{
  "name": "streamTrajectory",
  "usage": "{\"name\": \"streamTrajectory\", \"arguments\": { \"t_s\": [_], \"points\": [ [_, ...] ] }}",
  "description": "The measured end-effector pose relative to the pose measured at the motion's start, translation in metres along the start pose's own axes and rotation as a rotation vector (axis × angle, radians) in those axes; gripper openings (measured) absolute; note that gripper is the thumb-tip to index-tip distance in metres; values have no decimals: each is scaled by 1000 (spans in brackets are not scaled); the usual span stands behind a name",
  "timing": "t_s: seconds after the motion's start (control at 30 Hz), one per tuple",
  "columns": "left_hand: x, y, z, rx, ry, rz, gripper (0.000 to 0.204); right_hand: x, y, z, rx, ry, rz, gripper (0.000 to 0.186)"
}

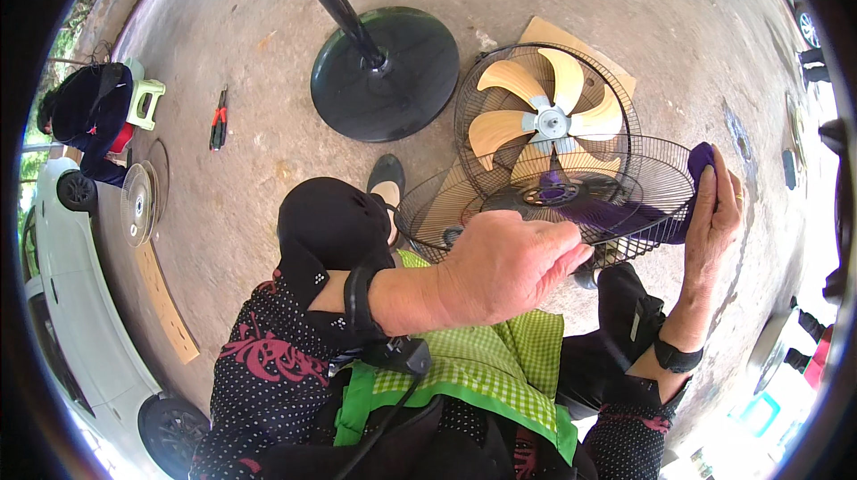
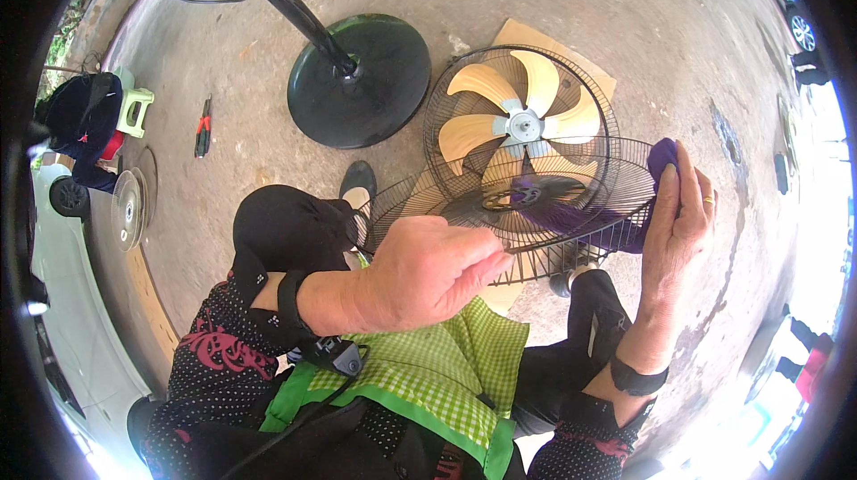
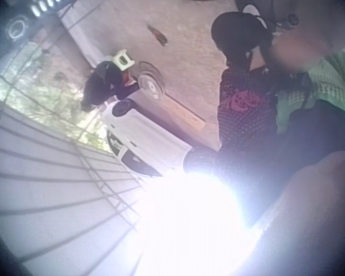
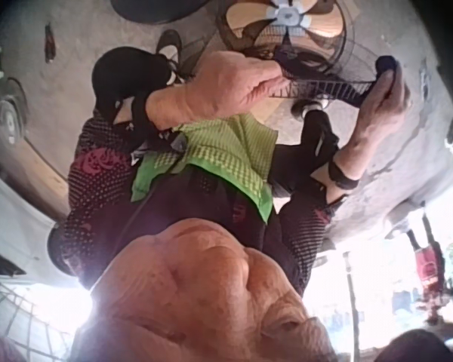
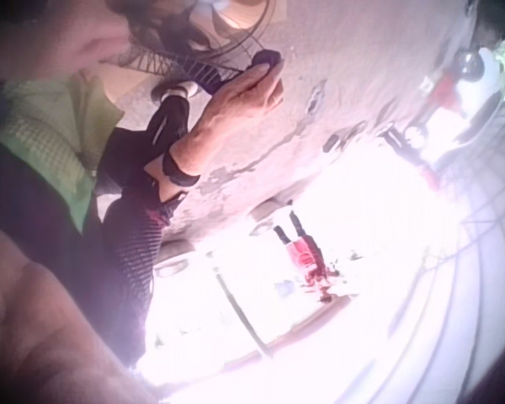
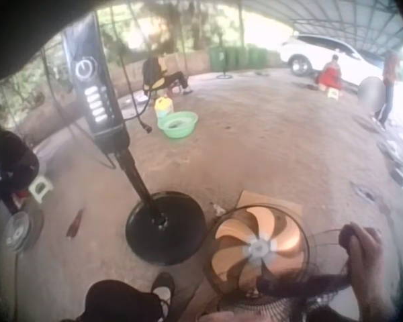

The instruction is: The person cleans a standing fan by wiping the front grille, fan blades, and rear grille with a purple cloth. They remove the front grille and blades to clean them individually, then reassemble the fan.

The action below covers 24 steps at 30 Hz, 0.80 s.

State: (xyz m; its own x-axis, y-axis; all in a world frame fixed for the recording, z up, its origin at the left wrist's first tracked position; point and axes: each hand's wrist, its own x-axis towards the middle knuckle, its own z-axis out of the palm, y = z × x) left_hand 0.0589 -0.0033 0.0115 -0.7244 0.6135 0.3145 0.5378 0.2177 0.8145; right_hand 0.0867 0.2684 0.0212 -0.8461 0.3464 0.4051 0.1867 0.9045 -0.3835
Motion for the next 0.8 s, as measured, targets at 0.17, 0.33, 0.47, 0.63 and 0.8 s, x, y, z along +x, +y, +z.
{"name": "streamTrajectory", "arguments": {
  "t_s": [0.17, 0.33, 0.47, 0.63, 0.8],
  "points": [
    [-3, 2, -2, -9, -8, -7, 23, 0, -3, 1, -37, 30, -39, 29],
    [0, 1, -5, 27, -102, -40, 20, -1, -7, 3, -48, 41, -66, 29],
    [4, 1, -5, 103, -80, 27, 14, -3, -16, 3, -48, 33, -65, 29],
    [13, 3, -2, 133, -52, 59, 15, -3, -27, 7, -32, 71, -113, 28],
    [17, 3, 1, 188, -65, 43, 16, -12, -38, 7, -39, 108, -234, 29]
  ]
}}
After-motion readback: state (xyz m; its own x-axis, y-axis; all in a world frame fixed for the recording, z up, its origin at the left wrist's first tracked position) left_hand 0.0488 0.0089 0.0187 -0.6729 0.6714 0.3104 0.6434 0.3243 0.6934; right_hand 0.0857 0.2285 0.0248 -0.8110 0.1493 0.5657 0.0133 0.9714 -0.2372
